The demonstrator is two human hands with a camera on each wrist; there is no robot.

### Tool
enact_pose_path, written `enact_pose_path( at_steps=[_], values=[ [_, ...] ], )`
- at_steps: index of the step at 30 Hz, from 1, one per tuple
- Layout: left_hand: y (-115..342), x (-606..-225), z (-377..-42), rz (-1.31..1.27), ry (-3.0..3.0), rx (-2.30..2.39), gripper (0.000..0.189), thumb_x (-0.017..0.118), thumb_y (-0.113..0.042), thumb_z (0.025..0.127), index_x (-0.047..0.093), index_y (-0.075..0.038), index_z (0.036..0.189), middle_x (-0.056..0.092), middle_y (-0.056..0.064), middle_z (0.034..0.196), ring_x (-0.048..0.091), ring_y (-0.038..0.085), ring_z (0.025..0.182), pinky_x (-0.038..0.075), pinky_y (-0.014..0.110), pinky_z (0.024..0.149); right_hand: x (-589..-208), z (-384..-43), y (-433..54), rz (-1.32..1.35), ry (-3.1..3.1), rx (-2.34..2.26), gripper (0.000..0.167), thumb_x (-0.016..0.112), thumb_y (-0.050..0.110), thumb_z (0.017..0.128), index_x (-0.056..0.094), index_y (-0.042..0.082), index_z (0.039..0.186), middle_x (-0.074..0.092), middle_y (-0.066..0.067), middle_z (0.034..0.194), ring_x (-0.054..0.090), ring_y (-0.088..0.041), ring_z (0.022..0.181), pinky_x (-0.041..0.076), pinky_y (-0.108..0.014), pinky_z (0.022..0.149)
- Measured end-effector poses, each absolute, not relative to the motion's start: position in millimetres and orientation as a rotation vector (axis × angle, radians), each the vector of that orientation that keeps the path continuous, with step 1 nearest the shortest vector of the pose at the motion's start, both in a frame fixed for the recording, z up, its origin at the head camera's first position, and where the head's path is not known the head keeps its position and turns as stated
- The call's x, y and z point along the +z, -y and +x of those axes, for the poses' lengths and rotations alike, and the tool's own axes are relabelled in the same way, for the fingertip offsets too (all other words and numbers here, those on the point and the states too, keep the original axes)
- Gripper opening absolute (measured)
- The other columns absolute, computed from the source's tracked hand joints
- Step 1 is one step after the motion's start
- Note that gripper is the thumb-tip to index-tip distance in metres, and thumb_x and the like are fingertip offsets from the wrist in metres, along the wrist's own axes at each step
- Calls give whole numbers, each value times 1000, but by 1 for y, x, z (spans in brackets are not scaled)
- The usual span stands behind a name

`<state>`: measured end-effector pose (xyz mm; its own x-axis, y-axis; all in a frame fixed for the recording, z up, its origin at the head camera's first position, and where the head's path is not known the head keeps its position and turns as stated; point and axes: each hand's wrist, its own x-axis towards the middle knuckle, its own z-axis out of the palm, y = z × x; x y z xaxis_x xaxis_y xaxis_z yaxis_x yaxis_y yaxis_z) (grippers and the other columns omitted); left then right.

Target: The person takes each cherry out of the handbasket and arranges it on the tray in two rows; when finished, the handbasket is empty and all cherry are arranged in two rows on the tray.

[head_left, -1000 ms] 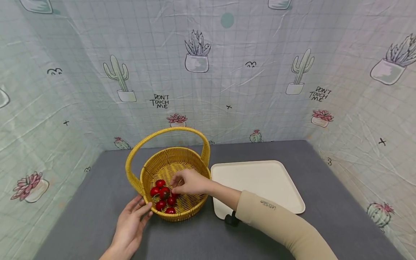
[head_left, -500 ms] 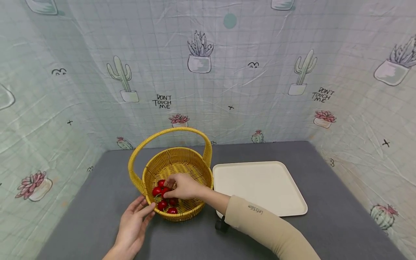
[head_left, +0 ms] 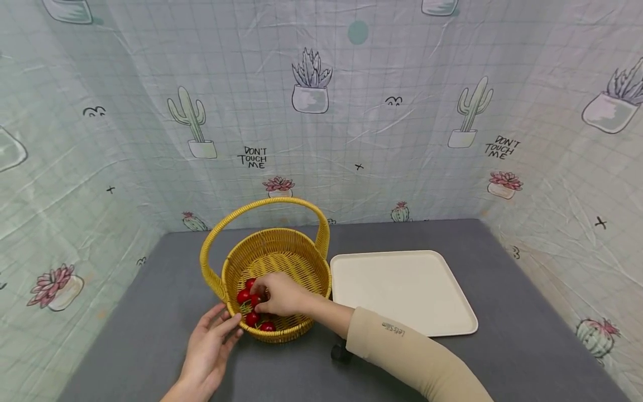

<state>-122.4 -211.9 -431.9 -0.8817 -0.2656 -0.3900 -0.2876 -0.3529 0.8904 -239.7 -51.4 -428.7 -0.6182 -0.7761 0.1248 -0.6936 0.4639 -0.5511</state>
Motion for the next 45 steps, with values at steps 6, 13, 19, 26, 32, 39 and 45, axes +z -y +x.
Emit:
enact_pose_path(
  at_steps=[6,13,19,26,32,39,45],
  values=[
    [212,-432,-120,-770,-1781,2438,64,64,-13,104,21,-13,152,41,-1,118,57,7,94,56,28,86,-423,-239,43,-1229,-2482,-991,25,79,16,94,72,8,116,69,4,97,58,0,74,50,-13,64],
    [212,-431,-121,-771,-1805,2424,68,65,-14,103,20,-11,154,41,1,120,57,8,96,57,28,86,-413,-241,28,-1157,-2433,-1118,29,78,18,94,71,8,120,70,3,104,62,-5,83,53,-15,71],
    [214,-431,-120,-782,-1804,2421,66,64,-12,103,21,-12,153,41,0,120,57,9,97,57,28,87,-404,-242,15,-1067,-2383,-1246,25,78,17,94,71,10,118,68,3,105,64,-6,85,56,-19,73],
    [215,-432,-119,-784,-1774,2445,58,65,-11,102,28,-15,147,43,-1,117,57,9,97,57,29,87,-394,-243,-4,-979,-2355,-1332,24,78,17,94,70,13,117,68,3,110,68,-12,96,57,-23,82],
    [214,-432,-119,-775,-1741,2477,52,66,-10,102,32,-19,141,45,-3,115,58,8,95,57,28,87,-390,-244,-23,-957,-2322,-1377,24,77,14,95,70,13,118,67,3,112,69,-16,100,59,-26,83],
    [213,-433,-119,-774,-1727,2505,51,67,-10,101,33,-20,138,47,-5,111,58,7,93,57,27,85,-388,-248,-48,-991,-2289,-1417,29,74,9,96,70,7,124,69,-1,113,67,-24,104,59,-29,83],
    [214,-434,-118,-770,-1716,2510,52,65,-11,103,31,-21,140,48,-7,110,58,6,94,56,27,86,-387,-248,-70,-936,-2261,-1476,30,73,10,96,70,10,126,70,-2,114,65,-23,105,59,-32,84]
  ],
)
